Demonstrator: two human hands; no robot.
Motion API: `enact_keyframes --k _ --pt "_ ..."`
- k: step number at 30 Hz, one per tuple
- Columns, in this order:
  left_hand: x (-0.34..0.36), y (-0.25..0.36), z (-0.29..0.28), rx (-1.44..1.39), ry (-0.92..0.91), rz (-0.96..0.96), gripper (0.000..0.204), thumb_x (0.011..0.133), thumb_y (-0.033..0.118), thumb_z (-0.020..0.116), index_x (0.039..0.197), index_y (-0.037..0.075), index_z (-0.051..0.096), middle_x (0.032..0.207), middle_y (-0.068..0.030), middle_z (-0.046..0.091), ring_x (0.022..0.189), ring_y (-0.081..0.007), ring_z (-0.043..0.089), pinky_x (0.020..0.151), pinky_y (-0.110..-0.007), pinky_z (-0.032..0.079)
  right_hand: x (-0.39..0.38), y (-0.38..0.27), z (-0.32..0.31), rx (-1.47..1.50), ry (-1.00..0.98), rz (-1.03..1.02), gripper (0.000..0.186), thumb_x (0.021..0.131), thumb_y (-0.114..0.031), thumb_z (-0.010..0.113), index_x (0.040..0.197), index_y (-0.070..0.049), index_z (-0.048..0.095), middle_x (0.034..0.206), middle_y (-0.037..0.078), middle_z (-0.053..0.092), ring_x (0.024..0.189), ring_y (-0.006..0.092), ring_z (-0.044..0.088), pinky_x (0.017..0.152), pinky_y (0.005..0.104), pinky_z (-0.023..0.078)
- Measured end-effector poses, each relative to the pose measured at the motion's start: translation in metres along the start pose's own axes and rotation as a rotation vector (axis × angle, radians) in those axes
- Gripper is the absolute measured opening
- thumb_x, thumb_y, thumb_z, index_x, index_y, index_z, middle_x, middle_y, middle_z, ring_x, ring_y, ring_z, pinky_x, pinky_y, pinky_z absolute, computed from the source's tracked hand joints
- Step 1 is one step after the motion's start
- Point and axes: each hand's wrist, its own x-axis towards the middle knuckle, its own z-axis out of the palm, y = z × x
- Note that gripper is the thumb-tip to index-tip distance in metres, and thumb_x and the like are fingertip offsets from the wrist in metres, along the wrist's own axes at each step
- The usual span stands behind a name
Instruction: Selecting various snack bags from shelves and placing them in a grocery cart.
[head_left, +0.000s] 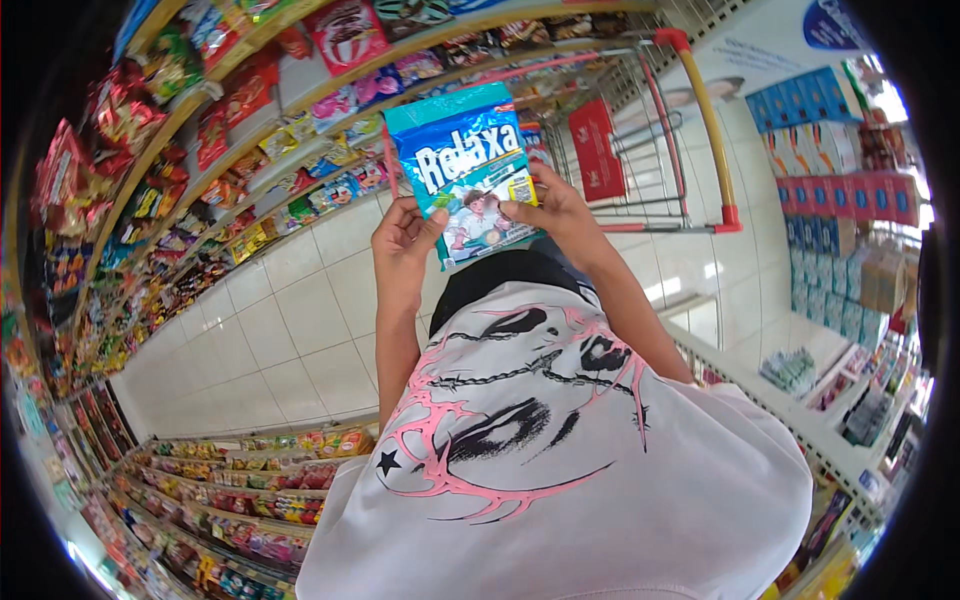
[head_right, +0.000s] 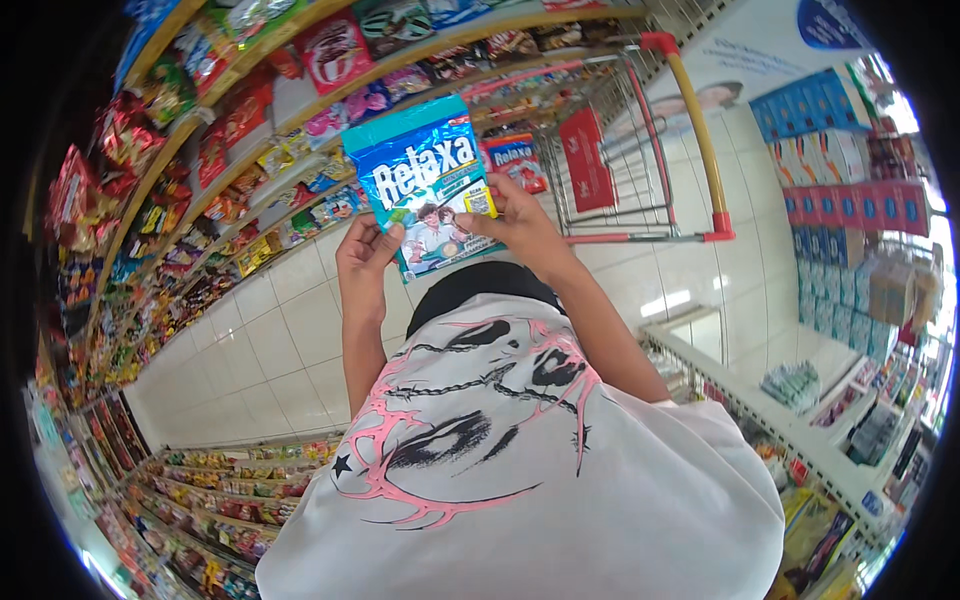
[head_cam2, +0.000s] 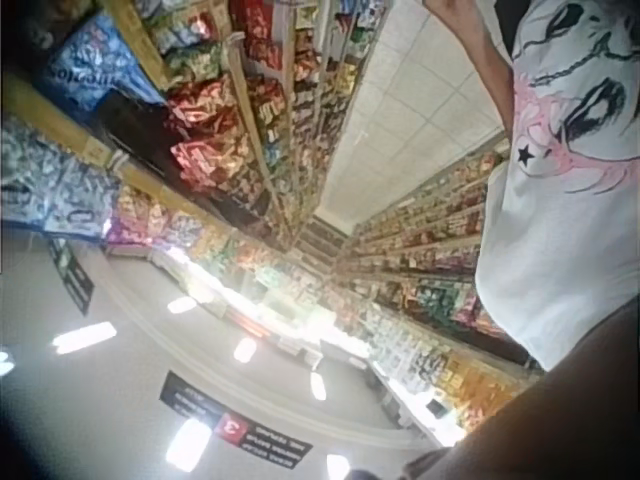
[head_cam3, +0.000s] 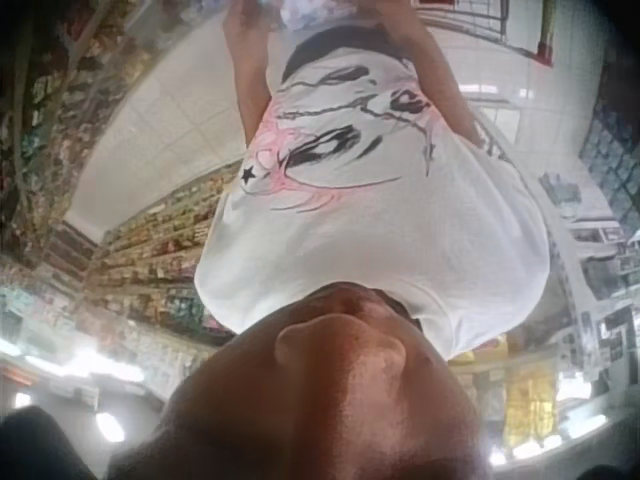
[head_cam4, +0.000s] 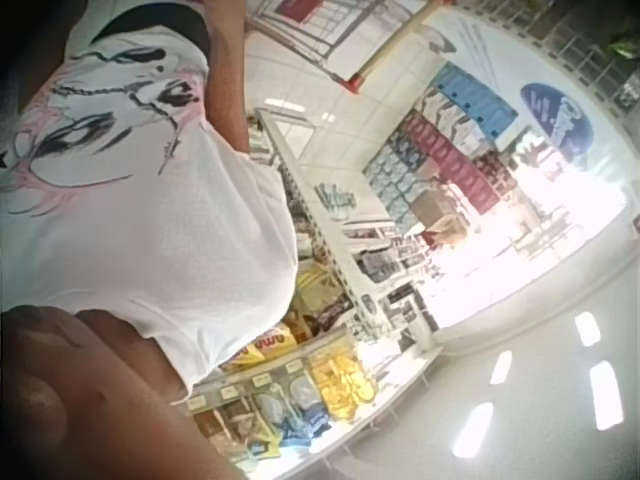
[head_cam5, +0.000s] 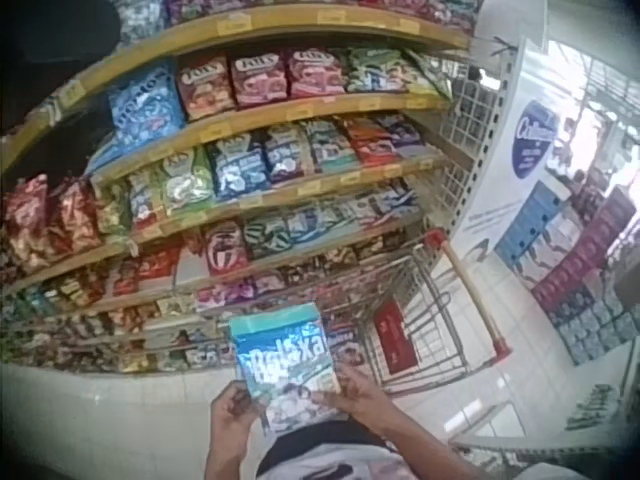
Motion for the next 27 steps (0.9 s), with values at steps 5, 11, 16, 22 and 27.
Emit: enact_keyframes --k 5,11,16,22,27 --pt "0.006 -0.045 -0.005 -0.040 -0.045 -0.192 0.013 0.084 0.007 0.061 0.093 0.000 0.057 0.084 -0.0056 0.061 0.077 -0.0110 0.058 0.070 -0.024 0.047 -0.001 0.023 -0.046 -0.001 0.106 0.099 0.046 0.077 -0.006 0.068 0.118 -0.002 0.046 0.100 0.007 0.062 0.092 0.0123 0.058 0.081 0.0258 0.045" --pt "0.006 -0.118 -0.047 0.223 -0.019 -0.249 0.012 0.085 0.010 0.059 0.091 0.000 0.059 0.081 -0.0031 0.061 0.074 -0.0099 0.057 0.068 -0.024 0.046 0.026 0.055 -0.157 -0.290 0.359 0.069 0.035 0.075 0.000 0.065 0.107 0.000 0.050 0.097 0.007 0.062 0.089 0.0131 0.058 0.080 0.0271 0.044" --pt "-0.019 -0.183 -0.098 0.442 -0.089 -0.345 0.017 0.086 0.017 0.057 0.087 0.000 0.060 0.076 -0.0031 0.061 0.070 -0.0083 0.054 0.065 -0.023 0.043 0.080 0.124 -0.248 -0.613 0.486 0.057 0.034 0.072 -0.003 0.065 0.103 -0.001 0.050 0.092 0.011 0.064 0.085 0.0210 0.061 0.076 0.0324 0.046" --pt "-0.161 -0.298 -0.163 0.544 0.209 -0.682 0.025 0.090 0.023 0.048 0.096 0.002 0.061 0.088 -0.0052 0.064 0.078 -0.0118 0.059 0.065 -0.025 0.046 0.149 0.189 -0.275 -1.195 0.657 0.286 0.039 0.067 -0.017 0.068 0.102 -0.007 0.053 0.092 0.018 0.063 0.089 0.0375 0.060 0.074 0.0444 0.046" --pt "-0.319 -0.388 -0.183 0.805 -0.036 -0.711 0.015 0.082 0.017 0.052 0.086 0.006 0.061 0.073 -0.0120 0.061 0.071 -0.0227 0.062 0.059 -0.037 0.050 0.185 0.231 -0.303 -1.129 0.726 0.324 0.043 0.067 -0.019 0.066 0.107 -0.009 0.052 0.095 0.022 0.062 0.092 0.0410 0.058 0.078 0.0467 0.047"
